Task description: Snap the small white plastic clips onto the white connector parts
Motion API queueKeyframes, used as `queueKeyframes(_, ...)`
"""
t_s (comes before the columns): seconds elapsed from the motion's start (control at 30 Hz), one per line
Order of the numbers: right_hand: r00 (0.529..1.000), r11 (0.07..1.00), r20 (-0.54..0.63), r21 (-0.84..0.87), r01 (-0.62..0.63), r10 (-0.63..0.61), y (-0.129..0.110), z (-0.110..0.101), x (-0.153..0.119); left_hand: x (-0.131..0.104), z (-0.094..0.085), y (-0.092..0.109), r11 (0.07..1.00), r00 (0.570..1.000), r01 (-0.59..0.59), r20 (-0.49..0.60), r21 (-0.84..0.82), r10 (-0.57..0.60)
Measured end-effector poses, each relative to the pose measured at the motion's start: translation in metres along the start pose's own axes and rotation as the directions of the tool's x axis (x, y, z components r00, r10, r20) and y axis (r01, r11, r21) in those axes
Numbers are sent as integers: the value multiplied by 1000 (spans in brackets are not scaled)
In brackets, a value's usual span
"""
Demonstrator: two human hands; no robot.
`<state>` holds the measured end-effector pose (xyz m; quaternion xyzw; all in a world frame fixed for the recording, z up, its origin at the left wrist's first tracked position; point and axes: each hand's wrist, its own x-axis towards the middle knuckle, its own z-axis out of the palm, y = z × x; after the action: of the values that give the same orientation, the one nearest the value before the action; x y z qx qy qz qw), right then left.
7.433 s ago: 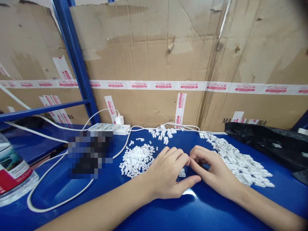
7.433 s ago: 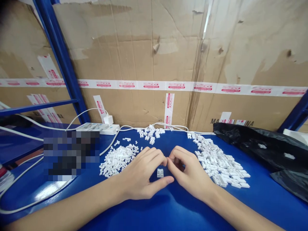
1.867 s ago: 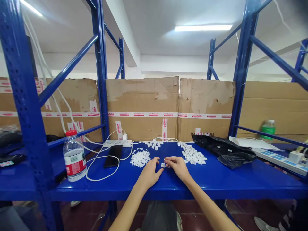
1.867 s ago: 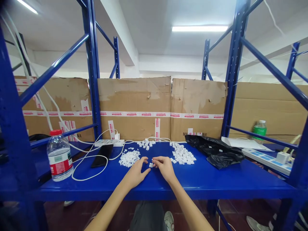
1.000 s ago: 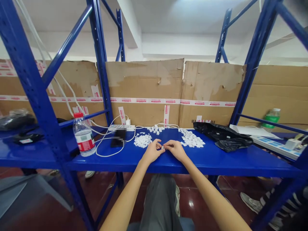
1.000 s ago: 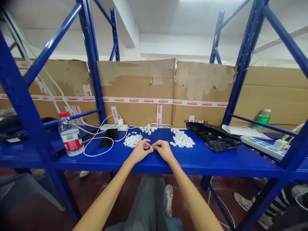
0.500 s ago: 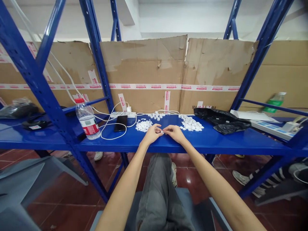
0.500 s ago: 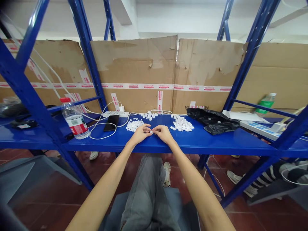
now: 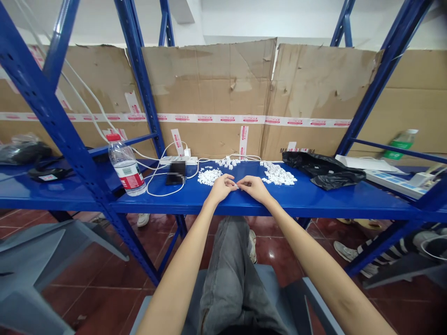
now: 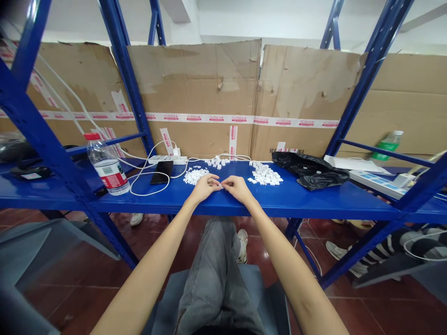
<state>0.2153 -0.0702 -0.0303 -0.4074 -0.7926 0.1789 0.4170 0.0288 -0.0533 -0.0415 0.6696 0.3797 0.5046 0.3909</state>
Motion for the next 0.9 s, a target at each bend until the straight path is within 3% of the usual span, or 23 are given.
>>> queueKeyframes(0.57, 991, 984, -4, -120, 134, -135, -9, 1, 0, 0, -2, 4, 999, 999, 32, 10, -3, -32)
queueKeyframes(0.9, 990, 976, -42, -176, 129, -138, -9, 5, -1, 1, -3, 5, 1000, 1000, 30, 3, -1, -30)
